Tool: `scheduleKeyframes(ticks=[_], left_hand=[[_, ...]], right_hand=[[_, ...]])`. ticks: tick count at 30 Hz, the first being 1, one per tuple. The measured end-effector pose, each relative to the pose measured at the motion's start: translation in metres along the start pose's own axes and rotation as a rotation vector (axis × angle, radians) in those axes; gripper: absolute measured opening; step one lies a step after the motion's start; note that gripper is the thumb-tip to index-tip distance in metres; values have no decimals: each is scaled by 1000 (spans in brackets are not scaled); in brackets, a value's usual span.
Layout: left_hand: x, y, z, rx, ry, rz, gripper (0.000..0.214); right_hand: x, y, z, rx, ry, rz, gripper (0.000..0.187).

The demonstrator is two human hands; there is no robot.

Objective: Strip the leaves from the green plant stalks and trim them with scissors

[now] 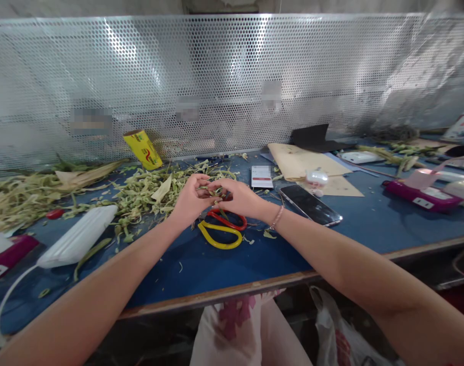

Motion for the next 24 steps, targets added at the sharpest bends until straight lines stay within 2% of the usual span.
scheduleKeyframes(ticks=[10,17,20,24], left_hand=[[-3,2,4,-134,-93,-46,45],[-4,5,18,-347,-313,-54,32],[-5,8,21,-412,-362,-30,32],[-5,9,25,-443,-357,-18,39]], right_hand=[[0,0,0,70,58,-13,38],[1,2,1,81,49,-25,33],[1,3,0,125,78,-18,32],[1,4,-1,224,116,-2,33]])
Point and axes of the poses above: each hand's wrist, its own x-axis towards the middle knuckle, its own y-axis out of the palm, z = x × y, the point moved 6 cm from there along x, towards the middle knuckle, and after that the axes turned 15 degrees about -x, right-handed, at the moved point
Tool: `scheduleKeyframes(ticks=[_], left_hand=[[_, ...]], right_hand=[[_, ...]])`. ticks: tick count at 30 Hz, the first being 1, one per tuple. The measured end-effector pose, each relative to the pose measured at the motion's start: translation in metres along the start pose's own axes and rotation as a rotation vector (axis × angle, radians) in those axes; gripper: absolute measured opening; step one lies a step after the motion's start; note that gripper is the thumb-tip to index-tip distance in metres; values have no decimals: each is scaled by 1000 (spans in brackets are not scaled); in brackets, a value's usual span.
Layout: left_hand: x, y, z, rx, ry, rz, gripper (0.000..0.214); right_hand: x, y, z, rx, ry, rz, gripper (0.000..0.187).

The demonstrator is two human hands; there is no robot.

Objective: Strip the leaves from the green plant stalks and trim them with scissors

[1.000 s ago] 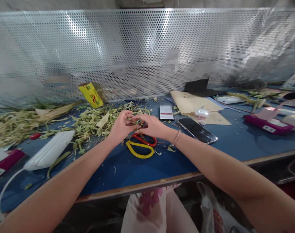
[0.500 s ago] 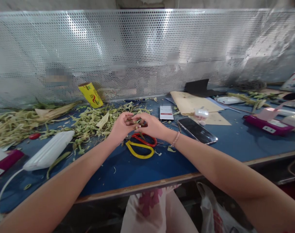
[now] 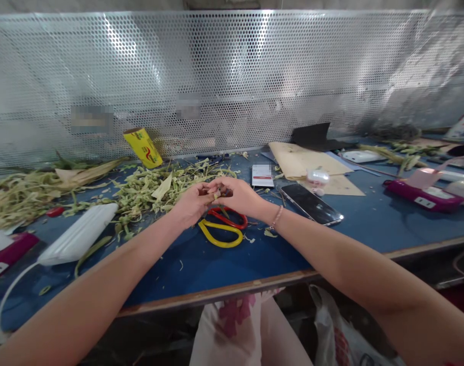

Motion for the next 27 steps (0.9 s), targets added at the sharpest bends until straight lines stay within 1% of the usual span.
scheduleKeyframes(ticks=[3,6,11,15,18,23,27], left_hand=[[1,-1,2,-7,7,14,43],[1,-2,3,-3,7,23,41],[4,-4,5,-38,5,-15,32],[5,-5,6,-85,1,-57,30],[5,-6,4,-66,15,-72,27],[3,-5,-2,-59,52,-62,20],[-2,0,-7,-38,84,-43,23]], right_hand=[[0,-1,0,31,0,-5,32],[1,-2,-2,40,9,-18,32],[3,-2,-7,92,61,-37,30],[4,-3,-10,177,148,-42,28],[3,-3,-12,221,195,-37,26],[5,-3,-17,274,201,-52,26],[6,-4,-21,369,219,-70,23]])
Point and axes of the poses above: each hand's wrist, its own x-axis towards the middle knuckle, its own y-axis out of the palm, z = x × y, the point moved 6 cm from there along x, towards the middle knuckle, and after that the axes turned 15 degrees about -x, right-handed, at the moved point
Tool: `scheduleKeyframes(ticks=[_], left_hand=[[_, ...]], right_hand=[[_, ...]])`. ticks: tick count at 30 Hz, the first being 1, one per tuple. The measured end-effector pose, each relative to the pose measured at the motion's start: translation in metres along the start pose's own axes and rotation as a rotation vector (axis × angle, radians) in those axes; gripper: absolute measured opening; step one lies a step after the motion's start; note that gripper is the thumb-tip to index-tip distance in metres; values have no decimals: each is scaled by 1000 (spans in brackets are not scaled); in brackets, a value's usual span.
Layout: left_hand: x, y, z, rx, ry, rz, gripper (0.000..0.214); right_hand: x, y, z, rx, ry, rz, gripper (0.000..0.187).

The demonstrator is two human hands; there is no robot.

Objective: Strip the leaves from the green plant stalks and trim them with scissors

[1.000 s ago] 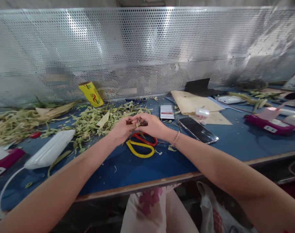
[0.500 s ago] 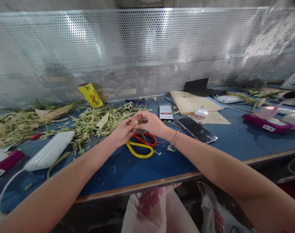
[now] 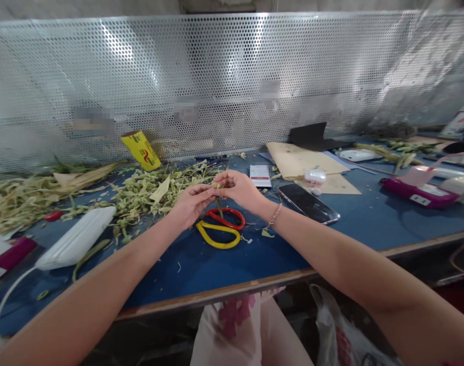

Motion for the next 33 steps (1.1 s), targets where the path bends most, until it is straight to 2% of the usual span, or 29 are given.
scheduleKeyframes(ticks=[5,10,15,20,27,33], left_hand=[[-3,5,-5,78,101,56,28],[-4,1,-8,188,187,-6,24],[-3,1,-8,196,215,8,25],[-5,0,-12,379,313,23,23],[-7,4,-16,553,346,26,19],[-7,6,-15,518,361,68,15]], right_hand=[[-1,-3,1,69,11,-23,18],[-2,-3,2,115,-11,-25,14],[-1,-2,1,125,4,-20,12],[-2,-3,1,162,22,-14,11],[-2,-3,-1,194,62,-18,12],[-1,-2,-2,193,53,-25,16]])
Point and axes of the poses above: each hand's wrist, its own x-axis towards the middle knuckle, its own y-axis out of the palm, z = x × y, the point moved 6 cm from there along x, towards the middle knuckle, and after that the axes turned 15 degrees about -x, right-handed, at the moved point
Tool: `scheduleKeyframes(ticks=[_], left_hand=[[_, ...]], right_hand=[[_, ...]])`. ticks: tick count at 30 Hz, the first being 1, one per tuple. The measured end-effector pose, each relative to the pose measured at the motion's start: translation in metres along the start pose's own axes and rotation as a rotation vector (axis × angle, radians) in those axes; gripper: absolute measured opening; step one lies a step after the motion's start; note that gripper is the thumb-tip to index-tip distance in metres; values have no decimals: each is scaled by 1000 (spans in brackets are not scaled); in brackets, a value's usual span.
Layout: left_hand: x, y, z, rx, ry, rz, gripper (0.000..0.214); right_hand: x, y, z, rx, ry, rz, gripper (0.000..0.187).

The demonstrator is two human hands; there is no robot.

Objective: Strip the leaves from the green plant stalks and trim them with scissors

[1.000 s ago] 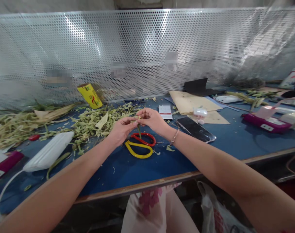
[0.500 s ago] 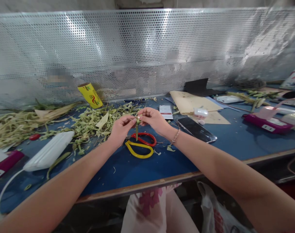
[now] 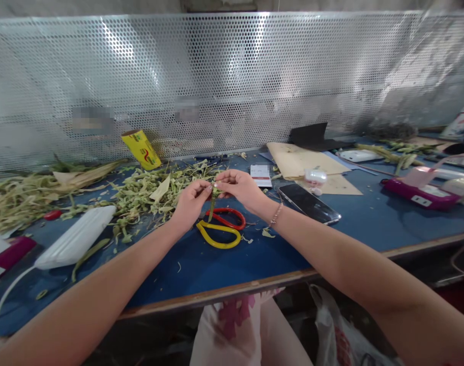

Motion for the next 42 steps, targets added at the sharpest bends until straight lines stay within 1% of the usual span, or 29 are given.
scheduleKeyframes(ticks=[4,11,15,18,22,28,34,39,42], left_hand=[[0,1,-2,-6,12,19,17],[1,-1,-10,179,105,37,11],[-1,1,-14,263,177,95,9],[-2,1,-15,271,197,127,9],[-1,1,-11,240,156,134,10],[0,-1,-9,215,106,76,9],[0,-2,-9,192,76,47,9],[1,-1,-9,136,22,-10,10],[2,-2,-4,69,-12,-50,14]], right_hand=[[-1,0,1,1,7,-21,16],[-4,1,2,51,82,-33,12],[-5,1,1,101,132,-36,13],[-6,2,0,117,158,-25,14],[-5,2,-2,117,155,-24,15],[-4,1,-3,91,114,-23,14],[-3,2,-1,47,81,-19,20],[-3,1,1,-9,42,-20,20],[-4,1,4,-55,9,-24,19]])
Point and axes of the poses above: each hand's wrist, its own x-axis towards the middle knuckle, its own y-axis out of the palm, z = x × y, the point moved 6 cm from there along x, towards the middle knuckle, and after that the axes turned 15 degrees about -x, right-handed, at the moved point
